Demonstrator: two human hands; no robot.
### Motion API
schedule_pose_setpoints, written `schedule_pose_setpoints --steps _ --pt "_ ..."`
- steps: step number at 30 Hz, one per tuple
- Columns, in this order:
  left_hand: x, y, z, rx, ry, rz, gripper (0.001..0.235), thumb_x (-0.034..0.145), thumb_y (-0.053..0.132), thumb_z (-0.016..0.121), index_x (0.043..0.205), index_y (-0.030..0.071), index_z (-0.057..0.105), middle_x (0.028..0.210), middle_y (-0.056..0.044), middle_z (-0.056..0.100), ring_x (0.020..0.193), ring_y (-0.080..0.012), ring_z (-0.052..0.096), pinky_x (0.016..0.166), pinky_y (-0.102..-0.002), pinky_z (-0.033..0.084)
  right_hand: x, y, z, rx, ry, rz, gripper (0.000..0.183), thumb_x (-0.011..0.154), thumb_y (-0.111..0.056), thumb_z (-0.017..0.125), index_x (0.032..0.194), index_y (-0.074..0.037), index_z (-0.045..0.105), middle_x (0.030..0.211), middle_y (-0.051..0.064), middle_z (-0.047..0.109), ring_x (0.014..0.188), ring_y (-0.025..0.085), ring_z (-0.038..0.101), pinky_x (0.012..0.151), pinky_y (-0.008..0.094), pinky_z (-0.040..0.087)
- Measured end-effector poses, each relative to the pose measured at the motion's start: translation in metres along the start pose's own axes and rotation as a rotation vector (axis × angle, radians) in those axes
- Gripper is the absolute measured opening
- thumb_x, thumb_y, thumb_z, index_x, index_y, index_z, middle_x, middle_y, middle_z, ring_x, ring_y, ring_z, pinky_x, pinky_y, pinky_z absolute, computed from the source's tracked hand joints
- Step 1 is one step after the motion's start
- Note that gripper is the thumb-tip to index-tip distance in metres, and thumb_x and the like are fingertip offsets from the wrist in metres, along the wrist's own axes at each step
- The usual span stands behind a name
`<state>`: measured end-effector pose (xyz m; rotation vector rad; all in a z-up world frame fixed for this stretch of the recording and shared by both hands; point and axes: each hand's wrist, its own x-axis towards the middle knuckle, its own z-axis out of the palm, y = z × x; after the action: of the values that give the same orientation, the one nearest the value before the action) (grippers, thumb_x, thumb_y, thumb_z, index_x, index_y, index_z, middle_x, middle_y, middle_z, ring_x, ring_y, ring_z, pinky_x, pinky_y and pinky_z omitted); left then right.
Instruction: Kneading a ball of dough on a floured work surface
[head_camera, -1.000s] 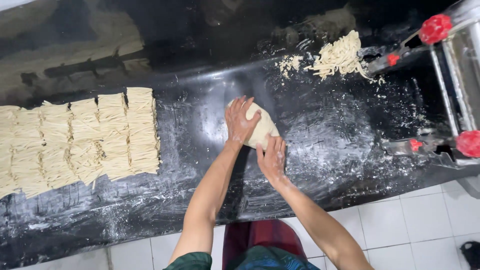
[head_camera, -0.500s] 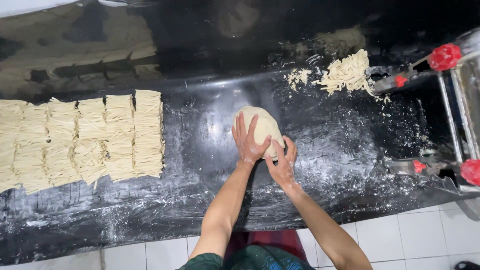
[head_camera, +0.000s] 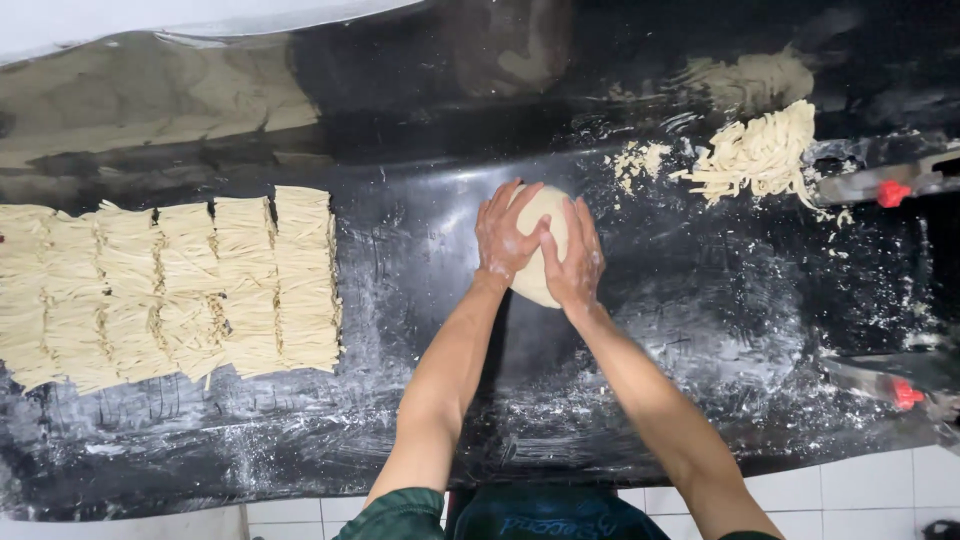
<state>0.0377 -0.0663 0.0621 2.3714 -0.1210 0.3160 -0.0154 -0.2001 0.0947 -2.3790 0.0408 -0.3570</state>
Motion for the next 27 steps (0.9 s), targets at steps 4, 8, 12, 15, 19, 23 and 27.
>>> schedule_pose_setpoints --steps 4,8,12,15,19,23,27 --pt "0.036 -0.028 0.031 -0.028 -0.061 -0.080 0.045 0.086 0.060 0.067 0.129 0.046 0.067 0.134 0.009 0.069 0.129 -0.0151 0.063 0.102 -0.043 0.051 0.048 0.007 0.011 -0.002 -0.093 0.114 0.047 0.106 -0.043 0.053 0.145 -0.018 0.060 0.147 0.016 0.056 0.132 0.040 0.057 0.100 0.057 0.049" --pt "0.072 -0.021 0.029 -0.106 -0.125 -0.307 0.032 0.088 0.061 0.062 0.115 0.049 0.071 0.122 0.019 0.070 0.114 -0.0160 0.070 0.097 -0.044 0.057 0.090 0.019 0.021 0.057 -0.078 0.198 0.036 0.109 -0.045 0.047 0.133 -0.027 0.068 0.126 0.005 0.069 0.121 0.027 0.066 0.101 0.047 0.050" --pt "0.087 -0.010 0.023 -0.245 0.074 -0.372 0.018 0.087 0.045 0.066 0.096 0.035 0.077 0.101 0.011 0.077 0.102 -0.0207 0.073 0.095 -0.043 0.059 0.107 0.023 0.019 0.209 0.000 0.203 0.038 0.111 -0.034 0.038 0.128 -0.020 0.069 0.112 0.006 0.075 0.109 0.025 0.072 0.102 0.046 0.048" --pt "0.091 -0.008 0.025 -0.264 0.212 -0.478 0.017 0.086 0.042 0.063 0.090 0.032 0.076 0.093 0.010 0.077 0.096 -0.0168 0.075 0.092 -0.038 0.060 0.101 0.024 0.013 0.296 0.076 0.153 0.043 0.108 -0.028 0.033 0.131 -0.012 0.064 0.109 0.015 0.076 0.105 0.033 0.074 0.101 0.051 0.048" --pt "0.062 0.002 0.017 -0.145 0.325 -0.490 0.016 0.088 0.043 0.062 0.094 0.032 0.073 0.098 0.007 0.076 0.100 -0.0213 0.073 0.096 -0.043 0.057 0.064 0.040 0.021 0.295 0.151 0.052 0.043 0.104 -0.024 0.039 0.144 -0.015 0.054 0.119 0.018 0.074 0.114 0.038 0.070 0.098 0.051 0.052" --pt "0.023 0.021 -0.007 -0.162 0.141 -0.383 0.034 0.095 0.034 0.052 0.117 0.021 0.075 0.125 -0.005 0.073 0.118 -0.0322 0.066 0.106 -0.050 0.050 0.006 0.046 0.023 0.224 0.258 -0.043 0.043 0.104 -0.027 0.033 0.133 -0.011 0.061 0.129 0.016 0.069 0.119 0.037 0.066 0.103 0.042 0.050" --pt "-0.014 0.018 -0.007 -0.224 0.103 -0.255 0.037 0.092 0.029 0.050 0.119 0.021 0.074 0.119 -0.003 0.073 0.118 -0.0296 0.064 0.109 -0.048 0.045 -0.046 0.039 0.015 0.151 0.319 -0.098 0.041 0.106 -0.022 0.034 0.130 -0.001 0.058 0.131 0.024 0.065 0.117 0.043 0.065 0.100 0.046 0.052"
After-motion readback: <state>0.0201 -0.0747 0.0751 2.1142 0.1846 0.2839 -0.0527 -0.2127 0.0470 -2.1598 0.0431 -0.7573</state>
